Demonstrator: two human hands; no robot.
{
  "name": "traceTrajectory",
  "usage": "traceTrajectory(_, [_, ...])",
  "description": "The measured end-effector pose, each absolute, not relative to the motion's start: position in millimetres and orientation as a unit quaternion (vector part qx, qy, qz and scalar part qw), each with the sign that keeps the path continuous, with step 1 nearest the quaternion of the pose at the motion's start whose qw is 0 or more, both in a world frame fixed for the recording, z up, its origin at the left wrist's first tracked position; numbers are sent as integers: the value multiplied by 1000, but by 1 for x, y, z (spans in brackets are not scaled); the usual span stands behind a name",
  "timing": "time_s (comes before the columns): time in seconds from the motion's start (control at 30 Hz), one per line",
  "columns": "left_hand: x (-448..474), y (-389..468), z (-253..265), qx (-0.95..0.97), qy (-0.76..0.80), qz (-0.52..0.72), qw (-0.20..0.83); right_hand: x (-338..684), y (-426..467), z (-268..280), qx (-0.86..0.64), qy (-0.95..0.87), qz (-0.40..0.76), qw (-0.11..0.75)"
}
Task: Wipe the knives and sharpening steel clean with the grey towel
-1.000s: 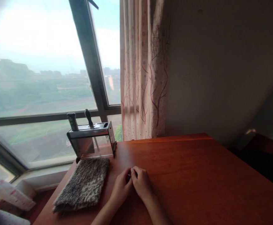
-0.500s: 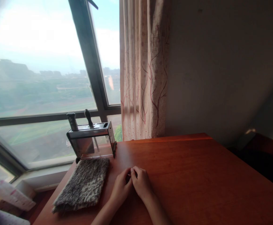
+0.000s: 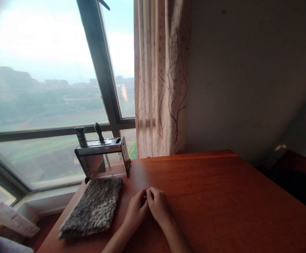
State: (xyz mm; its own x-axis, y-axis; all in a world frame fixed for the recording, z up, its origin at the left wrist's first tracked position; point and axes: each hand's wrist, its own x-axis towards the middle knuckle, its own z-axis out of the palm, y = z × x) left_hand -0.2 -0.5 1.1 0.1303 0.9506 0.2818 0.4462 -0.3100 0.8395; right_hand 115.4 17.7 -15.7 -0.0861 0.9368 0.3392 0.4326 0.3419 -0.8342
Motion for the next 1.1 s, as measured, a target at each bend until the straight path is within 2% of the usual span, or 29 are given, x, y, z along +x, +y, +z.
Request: traceTrajectory(1.1, [-7,0,0,693,514,426,273,121,20,-16,-516,-688,257,440])
